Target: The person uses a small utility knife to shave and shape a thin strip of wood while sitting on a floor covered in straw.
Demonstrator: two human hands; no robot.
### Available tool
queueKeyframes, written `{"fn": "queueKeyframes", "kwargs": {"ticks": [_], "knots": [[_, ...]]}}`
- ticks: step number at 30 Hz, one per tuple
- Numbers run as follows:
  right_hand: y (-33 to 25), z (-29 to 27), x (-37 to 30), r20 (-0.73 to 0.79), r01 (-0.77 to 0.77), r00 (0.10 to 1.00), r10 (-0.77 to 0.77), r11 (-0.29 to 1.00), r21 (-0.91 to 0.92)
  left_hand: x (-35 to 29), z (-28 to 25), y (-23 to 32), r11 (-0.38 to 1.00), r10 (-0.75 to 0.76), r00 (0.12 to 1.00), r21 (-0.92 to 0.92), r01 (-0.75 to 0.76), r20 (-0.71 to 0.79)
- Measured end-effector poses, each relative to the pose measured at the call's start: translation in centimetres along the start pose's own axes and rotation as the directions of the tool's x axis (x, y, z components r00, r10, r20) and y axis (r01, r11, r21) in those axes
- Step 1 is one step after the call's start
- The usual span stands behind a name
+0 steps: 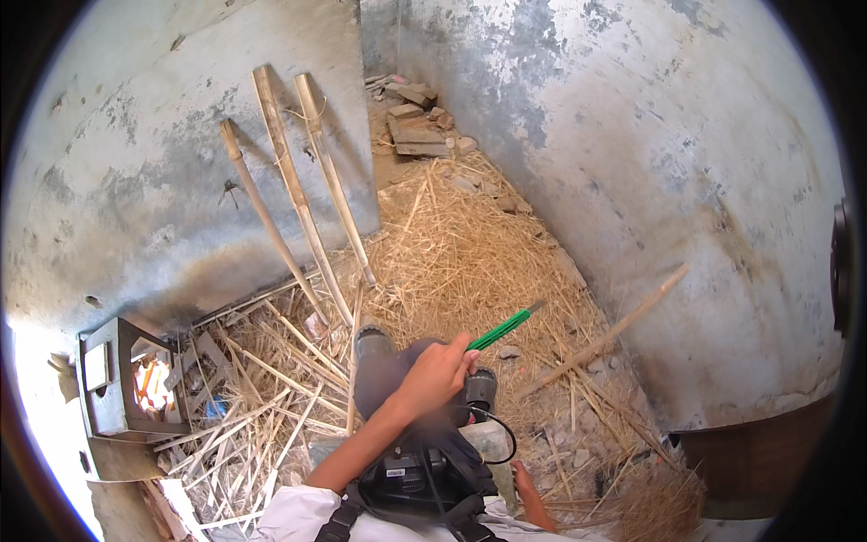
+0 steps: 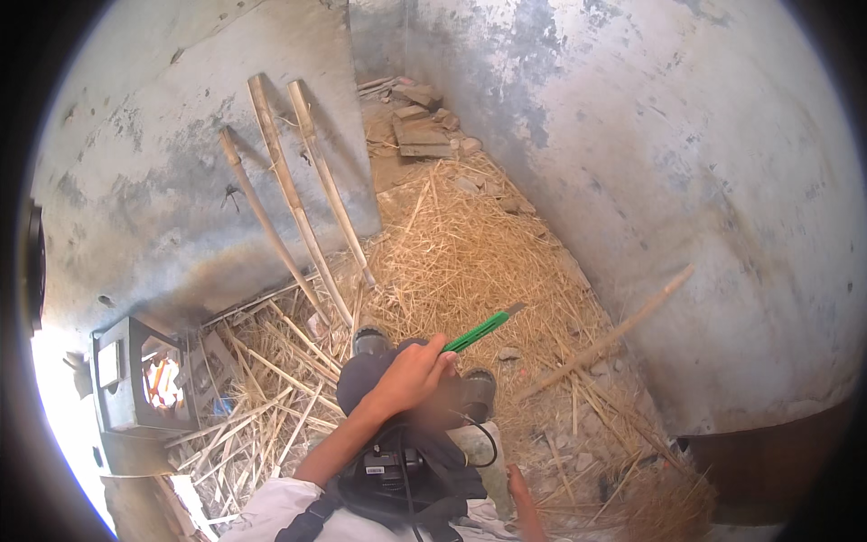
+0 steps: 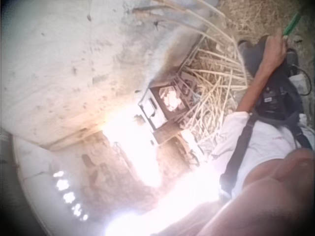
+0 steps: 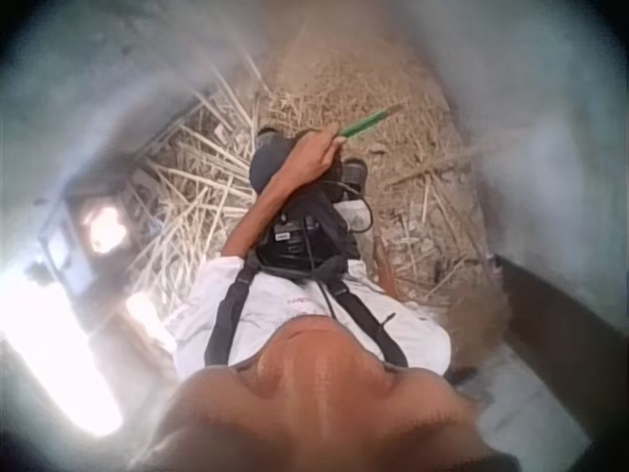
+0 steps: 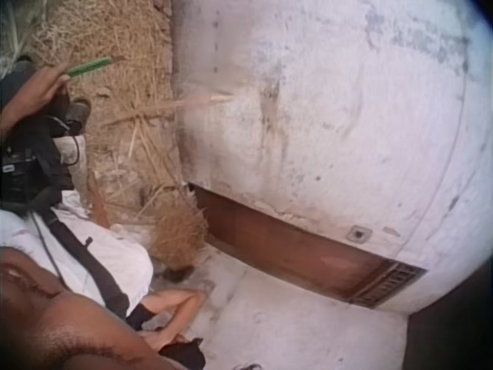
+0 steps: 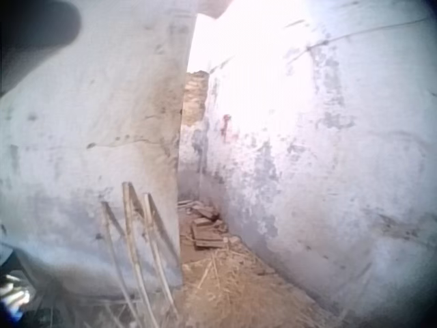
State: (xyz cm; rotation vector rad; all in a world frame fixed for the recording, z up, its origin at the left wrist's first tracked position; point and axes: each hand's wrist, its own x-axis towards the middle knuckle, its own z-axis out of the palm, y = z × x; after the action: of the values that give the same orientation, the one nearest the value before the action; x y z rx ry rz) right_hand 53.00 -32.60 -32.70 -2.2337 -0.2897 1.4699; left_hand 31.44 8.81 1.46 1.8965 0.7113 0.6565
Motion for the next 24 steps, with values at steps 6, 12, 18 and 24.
{"fn": "queueKeyframes", "kwargs": {"ticks": [6,12,18,24], "knots": [[-1.9,0.3,-1.3,0.144,0.003,0.989,-0.028,0.985,0.174,-0.5,-0.6,-0.4,1.0,-0.021,1.0,-0.011,0.021,-0.017],[-3.9,0.2,-2.0,0.034,0.069,0.997,-0.068,0.996,-0.05,-0.4,-0.4,-0.5,1.0,-0.028,1.0,-0.01,0.028,-0.005],[-4.0,-0.3,0.2,0.136,-0.039,0.99,0.044,0.998,-0.042,-0.3,-0.6,-0.6,1.0,-0.025,0.999,0.003,0.025,-0.02],[-5.1,-1.7,1.0,0.228,0.095,0.973,-0.036,0.964,-0.25,-0.2,-0.9,-0.6,0.995,-0.08,0.996,-0.066,0.077,-0.046]]}}
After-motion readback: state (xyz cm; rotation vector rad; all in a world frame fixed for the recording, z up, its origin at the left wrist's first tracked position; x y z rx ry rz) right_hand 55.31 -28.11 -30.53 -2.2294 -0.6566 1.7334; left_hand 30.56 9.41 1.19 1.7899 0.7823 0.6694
